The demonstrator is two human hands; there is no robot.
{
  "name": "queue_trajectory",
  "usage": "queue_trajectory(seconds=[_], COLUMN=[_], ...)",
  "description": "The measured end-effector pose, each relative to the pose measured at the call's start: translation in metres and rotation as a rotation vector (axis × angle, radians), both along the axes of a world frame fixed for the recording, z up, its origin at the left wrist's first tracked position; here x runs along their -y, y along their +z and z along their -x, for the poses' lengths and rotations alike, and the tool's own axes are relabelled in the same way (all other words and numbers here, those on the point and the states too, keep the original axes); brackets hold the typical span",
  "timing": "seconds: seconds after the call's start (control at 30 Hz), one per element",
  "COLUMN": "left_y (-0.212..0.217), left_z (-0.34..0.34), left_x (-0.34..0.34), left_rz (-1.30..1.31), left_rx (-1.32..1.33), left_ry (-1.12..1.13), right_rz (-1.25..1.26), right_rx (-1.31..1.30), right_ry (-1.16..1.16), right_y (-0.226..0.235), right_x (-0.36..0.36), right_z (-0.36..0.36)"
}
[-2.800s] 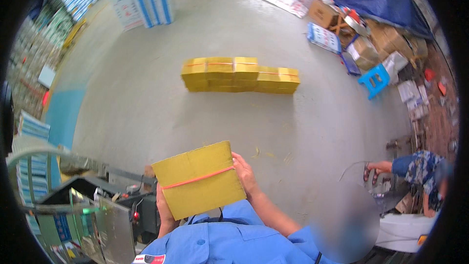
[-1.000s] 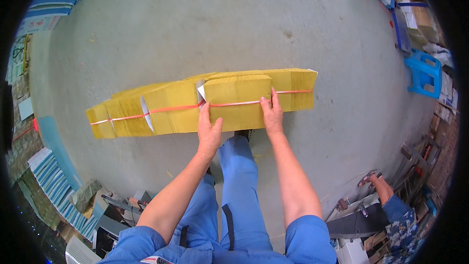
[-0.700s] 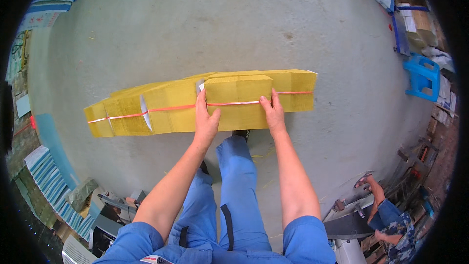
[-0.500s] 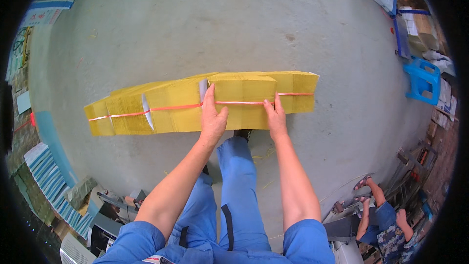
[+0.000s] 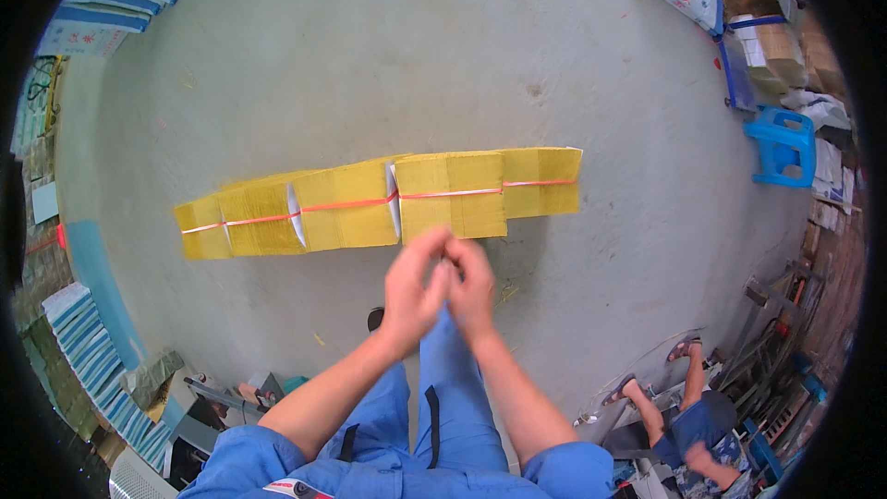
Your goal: Organizing and banding stacks of yellow paper using an industrial machine.
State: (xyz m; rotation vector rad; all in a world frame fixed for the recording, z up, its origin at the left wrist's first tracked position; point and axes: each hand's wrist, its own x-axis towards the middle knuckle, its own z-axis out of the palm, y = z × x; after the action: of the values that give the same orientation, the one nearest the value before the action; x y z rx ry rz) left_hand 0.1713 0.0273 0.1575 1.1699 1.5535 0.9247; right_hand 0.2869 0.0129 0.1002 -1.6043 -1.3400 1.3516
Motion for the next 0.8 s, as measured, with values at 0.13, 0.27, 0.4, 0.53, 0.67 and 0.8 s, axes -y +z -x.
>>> queue_trajectory(seconds=[0.13,0.27,0.4,0.53,0.67,0.8], left_y=[0.126,0.218,0.301,0.360,0.406,0.433], left_z=[-0.014,-0.026,-0.037,-0.034,-0.024,-0.018], left_x=[0.037,0.089,0.154,0.192,0.209,0.206], left_rz=[-0.329,-0.354,-0.439,-0.529,-0.619,-0.683], left_rx=[0.240,0.560,0.673,0.659,0.534,0.413], left_ry=[-0.368,-0.494,-0.622,-0.767,-0.725,-0.644], right_rz=[0.858,0.788,0.789,0.617,0.706,0.762], right_rx=[-0.998,-1.158,-0.989,-0.988,-1.110,-1.048], right_ry=[0.218,0.440,0.652,0.696,0.773,0.978], right_y=[0.134,0.200,0.283,0.328,0.375,0.406], right_x=[0.064,0.117,0.152,0.186,0.198,0.193], right_z=[0.017,0.029,0.059,0.094,0.124,0.134])
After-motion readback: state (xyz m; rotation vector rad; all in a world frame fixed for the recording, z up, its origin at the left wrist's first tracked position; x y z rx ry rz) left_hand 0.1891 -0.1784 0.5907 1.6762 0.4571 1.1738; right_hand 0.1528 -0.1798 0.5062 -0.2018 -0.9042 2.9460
